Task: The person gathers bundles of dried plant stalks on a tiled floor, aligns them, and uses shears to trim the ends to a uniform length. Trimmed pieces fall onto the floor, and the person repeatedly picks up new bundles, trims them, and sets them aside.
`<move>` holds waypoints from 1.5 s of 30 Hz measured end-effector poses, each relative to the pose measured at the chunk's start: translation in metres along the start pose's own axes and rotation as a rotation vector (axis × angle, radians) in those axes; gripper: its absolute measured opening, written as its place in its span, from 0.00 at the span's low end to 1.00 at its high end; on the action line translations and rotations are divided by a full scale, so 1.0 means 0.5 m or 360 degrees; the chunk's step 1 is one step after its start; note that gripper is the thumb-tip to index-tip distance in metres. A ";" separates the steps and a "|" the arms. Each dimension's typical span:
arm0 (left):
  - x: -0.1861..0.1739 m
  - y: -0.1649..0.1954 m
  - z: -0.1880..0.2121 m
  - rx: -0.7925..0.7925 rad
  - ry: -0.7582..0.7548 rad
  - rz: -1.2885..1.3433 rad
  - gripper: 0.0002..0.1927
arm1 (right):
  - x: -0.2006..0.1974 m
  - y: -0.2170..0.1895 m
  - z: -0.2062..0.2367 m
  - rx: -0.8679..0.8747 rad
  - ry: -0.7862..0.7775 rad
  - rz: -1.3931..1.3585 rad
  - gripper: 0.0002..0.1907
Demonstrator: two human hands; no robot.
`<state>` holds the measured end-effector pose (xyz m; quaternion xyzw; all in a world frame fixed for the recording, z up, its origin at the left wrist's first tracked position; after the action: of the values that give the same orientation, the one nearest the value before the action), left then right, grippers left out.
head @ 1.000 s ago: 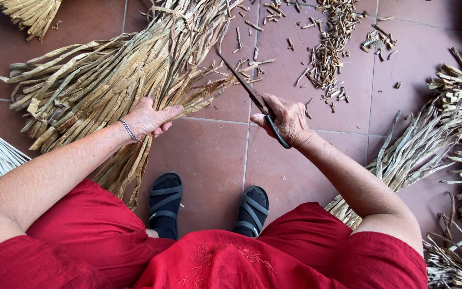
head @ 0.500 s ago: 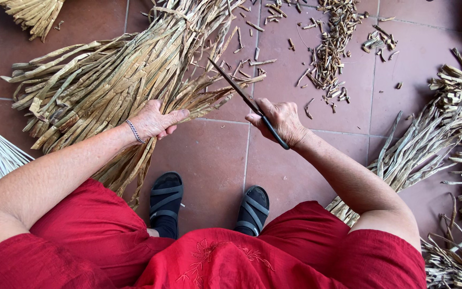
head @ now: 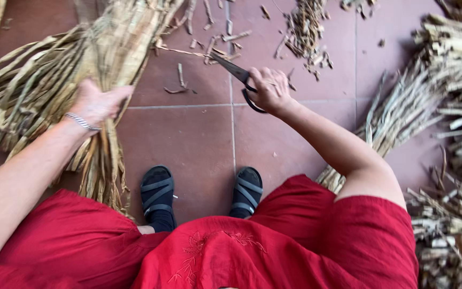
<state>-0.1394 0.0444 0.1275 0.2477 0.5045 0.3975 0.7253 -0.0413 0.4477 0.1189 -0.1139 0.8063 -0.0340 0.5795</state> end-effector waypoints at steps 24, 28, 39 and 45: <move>-0.055 0.303 0.201 0.0541 -0.0525 0.1295 0.13 | -0.092 -0.504 -0.046 -0.0147 -0.0335 -0.2395 0.67; -0.076 0.287 0.185 0.0556 -0.0363 0.1332 0.12 | -0.082 -0.502 -0.051 0.0094 -0.0288 -0.2278 0.51; -0.043 0.359 0.205 0.0736 -0.0511 0.1339 0.11 | -0.037 -0.305 -0.060 0.0023 -0.0050 -0.1956 0.19; 0.131 0.365 0.210 0.0656 -0.0766 0.1310 0.11 | -0.058 -0.314 -0.014 0.0324 0.0237 -0.1663 0.22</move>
<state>-0.0900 0.2051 0.2700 0.6476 0.2521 0.4740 0.5407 -0.0165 0.3009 0.1773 -0.4406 0.6737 -0.4038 0.4347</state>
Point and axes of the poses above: each hand's wrist, its own z-axis away from the middle knuckle, its own x-axis out of the palm, y = z × x, the point moved 8 cm from there along -z, towards the middle knuckle, and after that the axes turned 12 degrees about y, right-handed, at the moved point
